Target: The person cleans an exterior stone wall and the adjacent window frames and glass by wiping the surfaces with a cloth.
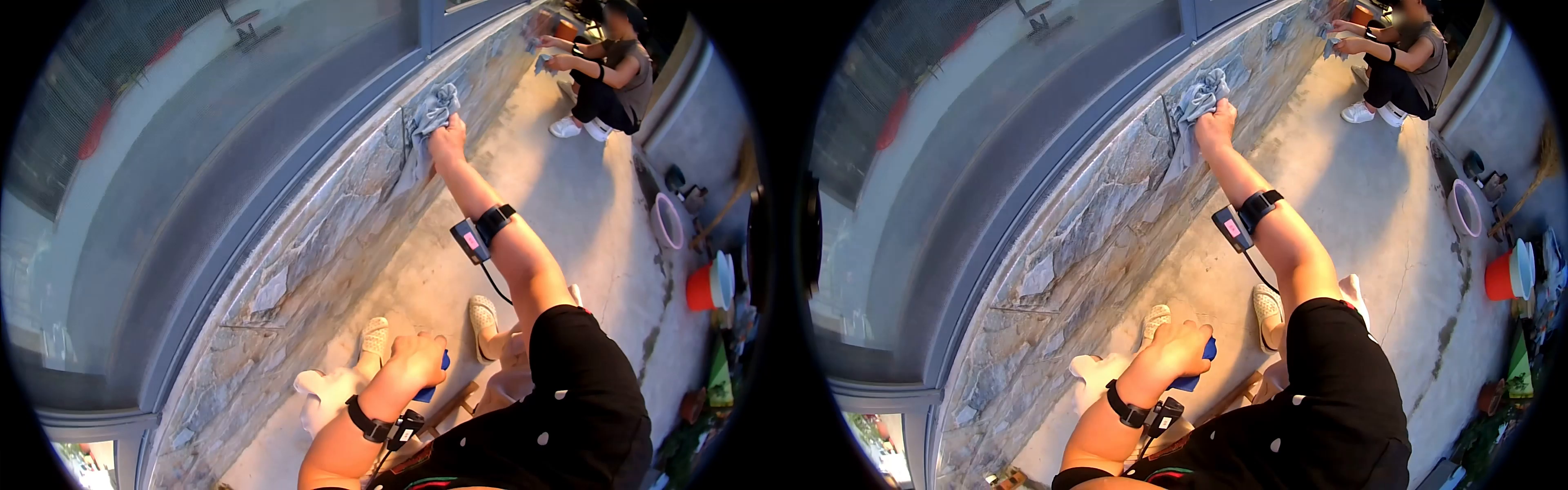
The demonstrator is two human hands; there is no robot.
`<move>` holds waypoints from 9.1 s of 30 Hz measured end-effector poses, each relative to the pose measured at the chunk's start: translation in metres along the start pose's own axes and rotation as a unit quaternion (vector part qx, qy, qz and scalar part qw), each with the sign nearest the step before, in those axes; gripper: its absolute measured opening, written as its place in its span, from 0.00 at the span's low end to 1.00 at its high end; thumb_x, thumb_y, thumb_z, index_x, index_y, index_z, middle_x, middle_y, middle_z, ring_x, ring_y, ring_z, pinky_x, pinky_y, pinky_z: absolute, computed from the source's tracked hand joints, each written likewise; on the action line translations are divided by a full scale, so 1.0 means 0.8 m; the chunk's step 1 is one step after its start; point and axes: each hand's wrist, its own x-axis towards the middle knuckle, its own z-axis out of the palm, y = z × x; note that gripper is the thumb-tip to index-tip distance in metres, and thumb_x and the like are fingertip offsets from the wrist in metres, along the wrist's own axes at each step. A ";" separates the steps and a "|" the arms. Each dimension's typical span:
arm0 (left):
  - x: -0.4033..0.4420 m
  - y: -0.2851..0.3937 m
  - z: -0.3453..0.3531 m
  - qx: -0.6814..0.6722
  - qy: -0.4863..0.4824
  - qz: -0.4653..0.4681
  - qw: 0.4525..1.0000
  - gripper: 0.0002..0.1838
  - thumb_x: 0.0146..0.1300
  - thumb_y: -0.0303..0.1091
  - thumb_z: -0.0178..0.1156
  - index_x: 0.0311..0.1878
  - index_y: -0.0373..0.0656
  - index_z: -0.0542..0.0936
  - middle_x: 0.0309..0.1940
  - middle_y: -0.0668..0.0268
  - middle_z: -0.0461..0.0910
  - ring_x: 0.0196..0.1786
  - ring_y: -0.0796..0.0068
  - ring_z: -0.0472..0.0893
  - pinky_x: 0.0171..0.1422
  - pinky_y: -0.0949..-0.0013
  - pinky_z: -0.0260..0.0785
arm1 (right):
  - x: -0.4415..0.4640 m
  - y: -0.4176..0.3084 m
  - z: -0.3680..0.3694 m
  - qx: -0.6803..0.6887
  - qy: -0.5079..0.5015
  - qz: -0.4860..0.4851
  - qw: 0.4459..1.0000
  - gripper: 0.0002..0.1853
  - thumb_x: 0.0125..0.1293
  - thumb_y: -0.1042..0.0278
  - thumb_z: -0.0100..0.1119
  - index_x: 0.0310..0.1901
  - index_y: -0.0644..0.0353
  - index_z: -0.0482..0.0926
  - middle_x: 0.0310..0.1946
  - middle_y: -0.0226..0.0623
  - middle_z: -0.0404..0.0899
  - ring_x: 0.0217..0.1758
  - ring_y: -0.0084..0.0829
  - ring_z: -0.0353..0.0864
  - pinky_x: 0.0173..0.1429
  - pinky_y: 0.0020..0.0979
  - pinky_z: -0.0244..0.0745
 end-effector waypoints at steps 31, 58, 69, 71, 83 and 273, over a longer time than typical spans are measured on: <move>-0.002 -0.004 -0.005 0.006 -0.052 -0.006 0.999 0.24 0.50 0.44 0.68 0.49 0.42 0.80 0.41 0.54 0.83 0.46 0.53 0.84 0.50 0.53 0.77 | 0.026 0.262 0.054 0.197 -0.027 0.445 0.873 0.28 0.64 0.50 0.59 0.64 0.50 0.71 0.64 0.30 0.74 0.63 0.31 0.74 0.64 0.37 0.70; -0.004 -0.009 0.008 -0.007 -0.044 -0.028 0.999 0.21 0.51 0.41 0.65 0.48 0.44 0.80 0.44 0.54 0.83 0.47 0.53 0.84 0.51 0.54 0.75 | -0.152 0.234 0.058 0.275 -0.103 0.517 0.804 0.13 0.73 0.64 0.41 0.41 0.53 0.79 0.34 0.32 0.81 0.35 0.32 0.81 0.38 0.40 0.77; 0.004 -0.010 0.007 -0.022 -0.079 -0.047 0.996 0.22 0.50 0.41 0.66 0.48 0.43 0.81 0.43 0.54 0.83 0.47 0.55 0.84 0.52 0.54 0.74 | -0.356 0.173 0.049 0.237 -0.358 0.600 0.674 0.15 0.72 0.66 0.38 0.32 0.55 0.76 0.26 0.40 0.80 0.30 0.41 0.79 0.38 0.48 0.76; 0.003 -0.007 0.014 0.006 -0.018 -0.036 0.999 0.13 0.51 0.37 0.65 0.42 0.49 0.86 0.40 0.61 0.86 0.42 0.64 0.87 0.46 0.62 0.76 | -0.352 0.183 0.045 0.261 -0.363 0.620 0.645 0.18 0.75 0.57 0.40 0.35 0.56 0.78 0.29 0.40 0.81 0.31 0.42 0.81 0.43 0.51 0.79; -0.011 -0.015 0.007 0.014 -0.042 -0.064 0.997 0.15 0.55 0.37 0.64 0.47 0.48 0.82 0.42 0.61 0.84 0.45 0.64 0.86 0.48 0.63 0.74 | -0.160 0.328 0.052 0.258 -0.119 0.539 0.793 0.10 0.73 0.64 0.45 0.39 0.52 0.77 0.34 0.34 0.82 0.36 0.36 0.83 0.41 0.44 0.80; -0.241 -0.156 0.078 -0.189 0.265 -0.008 0.946 0.31 0.51 0.51 0.65 0.58 0.49 0.79 0.50 0.51 0.82 0.51 0.48 0.82 0.56 0.53 0.75 | -0.318 -0.724 0.072 0.007 -0.035 -0.732 0.680 0.16 0.65 0.72 0.54 0.55 0.58 0.74 0.55 0.53 0.69 0.55 0.55 0.78 0.56 0.47 0.77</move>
